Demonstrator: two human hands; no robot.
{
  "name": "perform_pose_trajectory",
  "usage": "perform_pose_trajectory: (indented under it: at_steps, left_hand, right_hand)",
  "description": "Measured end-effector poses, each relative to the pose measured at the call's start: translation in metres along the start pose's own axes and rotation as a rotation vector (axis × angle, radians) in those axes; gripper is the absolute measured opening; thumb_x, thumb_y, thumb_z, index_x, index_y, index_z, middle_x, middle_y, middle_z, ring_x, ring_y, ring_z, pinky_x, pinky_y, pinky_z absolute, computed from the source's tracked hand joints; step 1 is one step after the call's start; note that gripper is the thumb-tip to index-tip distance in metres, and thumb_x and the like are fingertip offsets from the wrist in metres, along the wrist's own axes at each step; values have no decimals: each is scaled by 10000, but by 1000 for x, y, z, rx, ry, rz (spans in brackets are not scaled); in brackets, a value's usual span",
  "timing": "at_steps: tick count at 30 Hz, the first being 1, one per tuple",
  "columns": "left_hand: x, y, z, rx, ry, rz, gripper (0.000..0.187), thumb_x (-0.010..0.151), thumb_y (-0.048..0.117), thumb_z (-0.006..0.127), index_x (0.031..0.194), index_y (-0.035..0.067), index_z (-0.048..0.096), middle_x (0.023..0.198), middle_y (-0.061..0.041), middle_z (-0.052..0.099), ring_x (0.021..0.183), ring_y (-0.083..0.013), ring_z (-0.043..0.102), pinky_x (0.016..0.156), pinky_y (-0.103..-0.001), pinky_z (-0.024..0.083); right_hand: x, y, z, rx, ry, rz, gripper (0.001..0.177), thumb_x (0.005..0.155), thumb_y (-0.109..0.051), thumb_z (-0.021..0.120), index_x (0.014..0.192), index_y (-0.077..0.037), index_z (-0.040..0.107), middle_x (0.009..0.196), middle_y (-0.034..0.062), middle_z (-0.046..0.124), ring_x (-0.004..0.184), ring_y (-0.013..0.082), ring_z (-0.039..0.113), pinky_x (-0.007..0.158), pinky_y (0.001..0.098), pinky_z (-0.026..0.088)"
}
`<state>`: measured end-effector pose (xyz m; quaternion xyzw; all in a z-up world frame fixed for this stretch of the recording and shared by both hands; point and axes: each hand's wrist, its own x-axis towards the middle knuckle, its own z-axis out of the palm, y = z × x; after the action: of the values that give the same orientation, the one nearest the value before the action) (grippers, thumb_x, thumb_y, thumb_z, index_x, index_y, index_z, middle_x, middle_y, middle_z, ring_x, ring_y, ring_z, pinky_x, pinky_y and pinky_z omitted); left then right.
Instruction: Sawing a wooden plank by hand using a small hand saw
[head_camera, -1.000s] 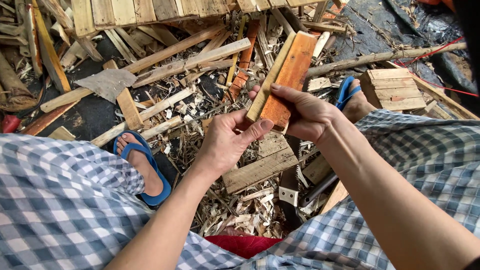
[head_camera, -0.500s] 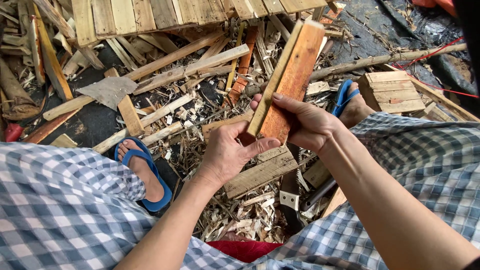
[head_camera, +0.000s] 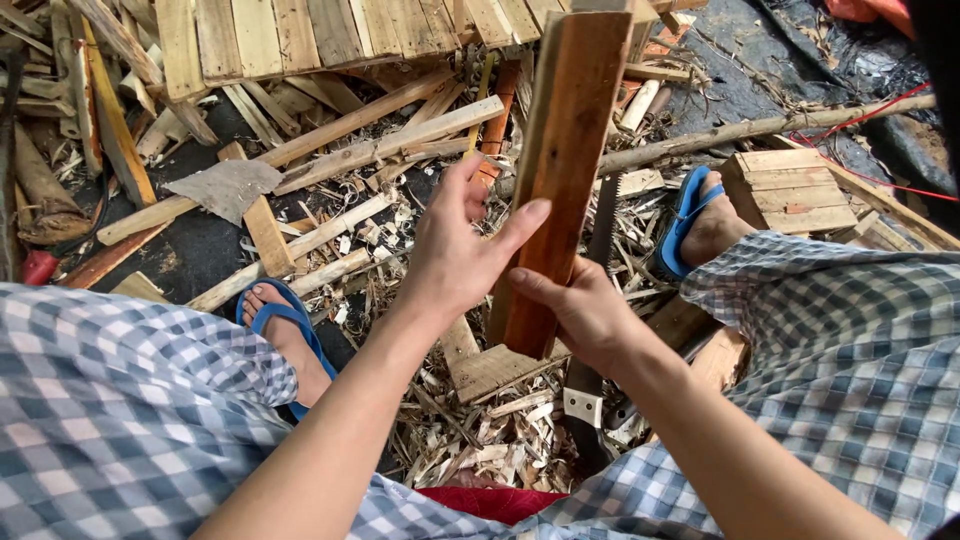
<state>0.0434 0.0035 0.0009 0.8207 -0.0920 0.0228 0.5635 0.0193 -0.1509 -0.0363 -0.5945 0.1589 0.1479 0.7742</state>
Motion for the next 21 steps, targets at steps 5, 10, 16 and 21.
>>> perform_pose_trajectory:
  at_steps: [5, 10, 16, 21]
  left_hand:
    - [24, 19, 22, -50, 196, 45, 1192, 765, 636, 792, 1534, -81, 230, 1357, -353, 482, 1286, -512, 532, 1068, -634, 429]
    - [39, 15, 41, -89, 221, 7, 1230, 696, 564, 869, 1529, -66, 219, 1372, -360, 469, 1310, -514, 523, 1106, -652, 392]
    - [42, 3, 56, 8, 264, -93, 1055, 718, 196, 852, 1523, -67, 221, 1315, -329, 502, 1267, -496, 558, 1079, -627, 406]
    - [42, -22, 54, 48, 252, -187, 1007, 703, 96, 812, 1528, -57, 257, 1298, -316, 520, 1222, -481, 580, 1046, -610, 441]
  right_hand:
    - [2, 23, 12, -139, 39, -253, 172, 759, -110, 916, 784, -74, 749, 696, 133, 739, 637, 226, 716, 645, 374, 598]
    - [11, 38, 15, -99, 33, -274, 168, 764, -109, 916, 776, -79, 751, 672, 113, 734, 593, 200, 706, 618, 339, 594]
    - [28, 74, 10, -117, 53, -203, 159, 770, -68, 895, 748, -78, 738, 635, 113, 731, 505, 210, 690, 545, 314, 580]
    - [30, 90, 30, 2, 48, -151, 158, 739, 30, 832, 742, -71, 711, 590, 87, 698, 461, 195, 680, 484, 328, 573]
